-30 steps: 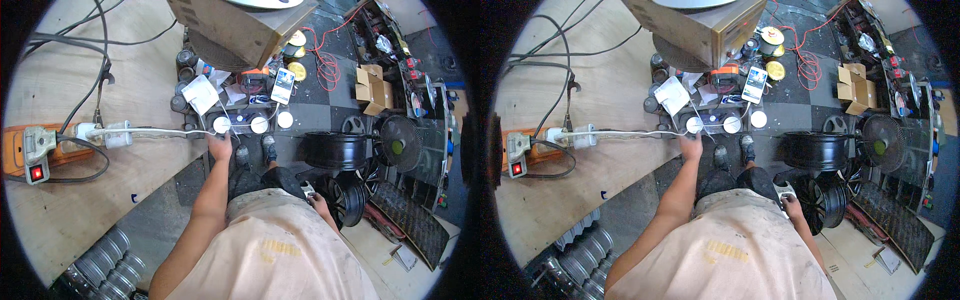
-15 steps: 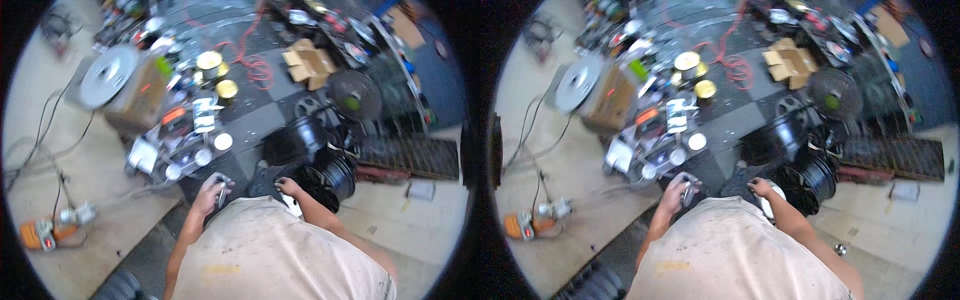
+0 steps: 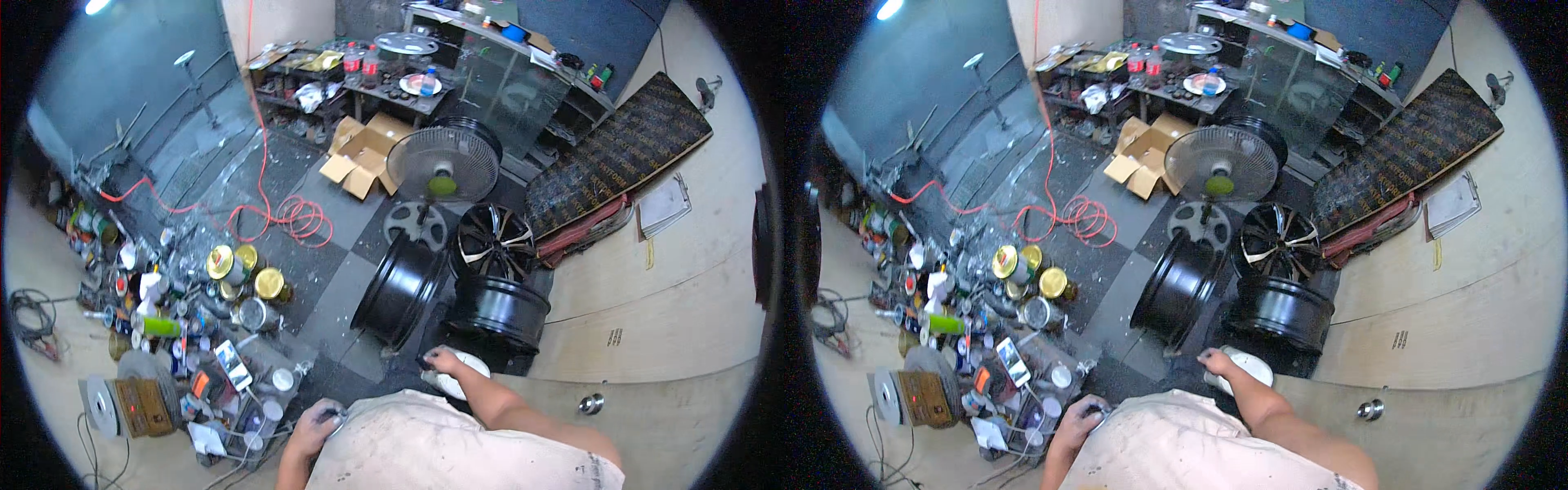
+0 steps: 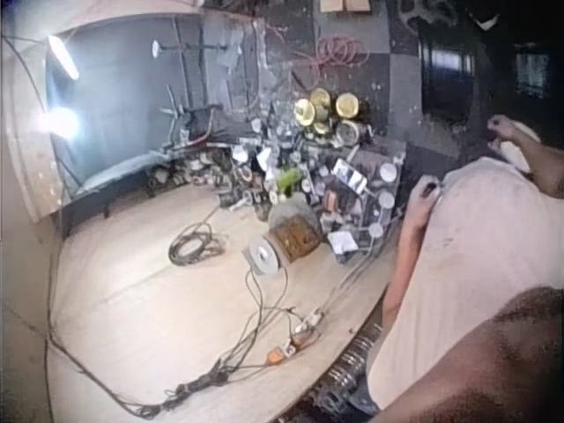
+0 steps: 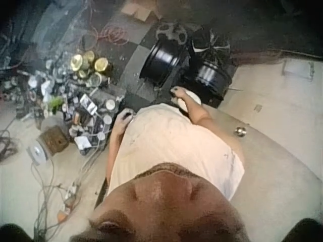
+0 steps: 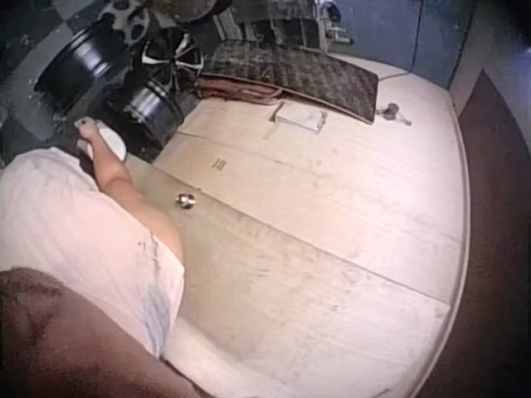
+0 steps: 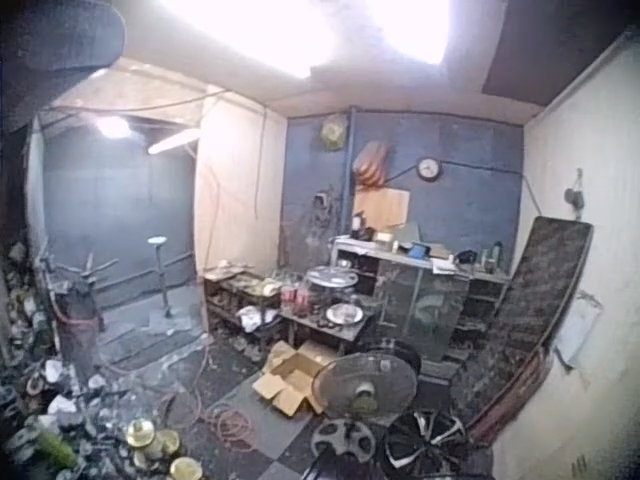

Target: The person is preparing and mixing paint for automotive wheel repair in a workshop.

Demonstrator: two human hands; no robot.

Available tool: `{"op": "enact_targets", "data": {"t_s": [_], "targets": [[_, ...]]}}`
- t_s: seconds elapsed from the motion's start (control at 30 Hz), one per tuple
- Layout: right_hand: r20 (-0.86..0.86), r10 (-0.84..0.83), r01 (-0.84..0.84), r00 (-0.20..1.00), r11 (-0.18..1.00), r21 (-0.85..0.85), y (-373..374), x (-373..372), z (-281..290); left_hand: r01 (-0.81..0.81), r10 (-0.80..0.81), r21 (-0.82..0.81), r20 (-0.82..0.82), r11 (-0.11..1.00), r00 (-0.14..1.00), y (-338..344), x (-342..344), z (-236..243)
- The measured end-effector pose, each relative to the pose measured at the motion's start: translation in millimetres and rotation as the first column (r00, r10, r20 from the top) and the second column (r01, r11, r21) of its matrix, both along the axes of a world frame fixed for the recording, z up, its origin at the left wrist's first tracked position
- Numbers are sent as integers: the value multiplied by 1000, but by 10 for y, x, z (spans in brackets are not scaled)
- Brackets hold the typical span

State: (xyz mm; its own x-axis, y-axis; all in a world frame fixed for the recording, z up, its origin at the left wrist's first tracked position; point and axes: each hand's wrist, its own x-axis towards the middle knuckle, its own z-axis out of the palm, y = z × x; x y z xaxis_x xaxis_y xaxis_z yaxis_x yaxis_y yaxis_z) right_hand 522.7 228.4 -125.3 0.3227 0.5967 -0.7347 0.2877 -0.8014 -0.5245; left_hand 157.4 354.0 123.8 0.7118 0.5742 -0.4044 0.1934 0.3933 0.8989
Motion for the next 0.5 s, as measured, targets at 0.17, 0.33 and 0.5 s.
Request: {"op": "enact_targets", "data": {"t_s": [0.17, 0.33, 0.5], "targets": [[69, -32, 50, 997, 959, -278, -477, 776, -249, 130, -95, 105, -288, 986, 953, 176, 478, 249], [-31, -121, 115, 992, 982, -149, -324, 1126, -244, 239, -141, 121, -531, 963, 835, 308, 916, 333], [-209, -373, 359, 904, 928, -103, 100, 1095, -94, 375, -186, 204, -602, 904, 777, 431, 1132, 337]]}}
